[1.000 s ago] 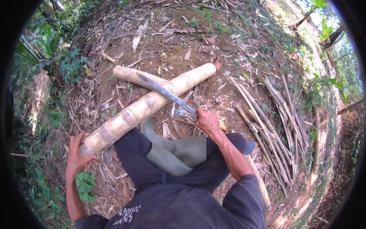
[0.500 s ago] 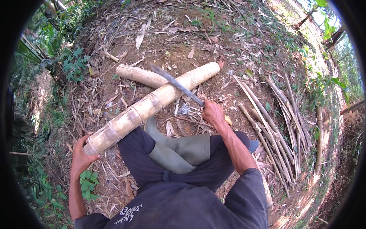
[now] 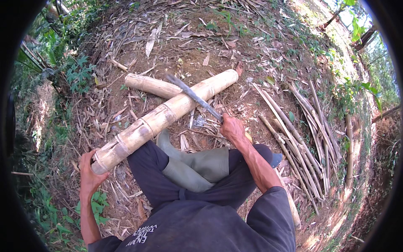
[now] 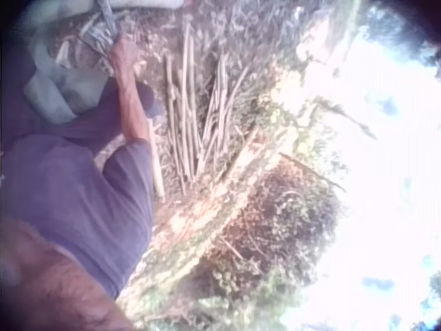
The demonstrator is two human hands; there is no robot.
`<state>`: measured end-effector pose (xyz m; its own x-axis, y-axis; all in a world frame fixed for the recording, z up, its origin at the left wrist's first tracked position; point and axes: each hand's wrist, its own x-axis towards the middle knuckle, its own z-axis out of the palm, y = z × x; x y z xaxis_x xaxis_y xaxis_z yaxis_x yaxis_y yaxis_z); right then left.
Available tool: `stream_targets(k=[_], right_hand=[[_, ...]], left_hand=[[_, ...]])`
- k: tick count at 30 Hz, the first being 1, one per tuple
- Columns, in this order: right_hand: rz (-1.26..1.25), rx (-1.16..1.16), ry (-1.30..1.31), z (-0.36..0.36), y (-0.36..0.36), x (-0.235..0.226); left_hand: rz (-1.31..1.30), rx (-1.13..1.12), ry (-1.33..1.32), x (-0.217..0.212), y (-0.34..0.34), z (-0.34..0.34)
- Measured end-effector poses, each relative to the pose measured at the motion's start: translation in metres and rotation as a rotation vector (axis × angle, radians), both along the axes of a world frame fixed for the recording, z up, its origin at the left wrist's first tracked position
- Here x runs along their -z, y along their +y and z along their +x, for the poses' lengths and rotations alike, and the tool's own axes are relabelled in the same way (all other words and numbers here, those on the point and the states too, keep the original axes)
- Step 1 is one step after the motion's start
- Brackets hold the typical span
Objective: The person sits on the ground in a wooded area and uses a machete to split a long bamboo pole lengthwise. They hold the bamboo steady with one hand and repeatedly strike it with the machete to create a deep groove, eventually splitting the pole into two halves.
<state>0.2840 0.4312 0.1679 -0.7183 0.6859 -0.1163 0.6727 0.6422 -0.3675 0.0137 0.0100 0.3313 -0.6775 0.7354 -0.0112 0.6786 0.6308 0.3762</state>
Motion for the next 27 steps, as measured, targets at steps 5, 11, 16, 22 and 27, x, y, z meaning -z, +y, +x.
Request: stream_targets(k=[5,11,16,22,27], right_hand=[[0.006,0.029,-0.019,0.002,0.003,0.015],[0.064,-0.074,0.044,0.007,-0.008,0.017],[0.029,0.081,0.024,0.007,0.016,0.034],[0.059,-0.065,0.056,0.004,-0.008,0.021],[-0.016,0.127,0.075,0.005,0.012,0.022]], left_hand=[[-0.002,0.019,0.054,0.006,-0.003,0.001],[0.015,0.026,0.115,0.015,-0.007,0.001],[0.010,0.058,0.194,0.014,-0.004,0.004],[0.027,0.037,0.183,0.019,-0.010,0.004],[0.031,0.058,0.246,0.025,-0.014,0.005]])
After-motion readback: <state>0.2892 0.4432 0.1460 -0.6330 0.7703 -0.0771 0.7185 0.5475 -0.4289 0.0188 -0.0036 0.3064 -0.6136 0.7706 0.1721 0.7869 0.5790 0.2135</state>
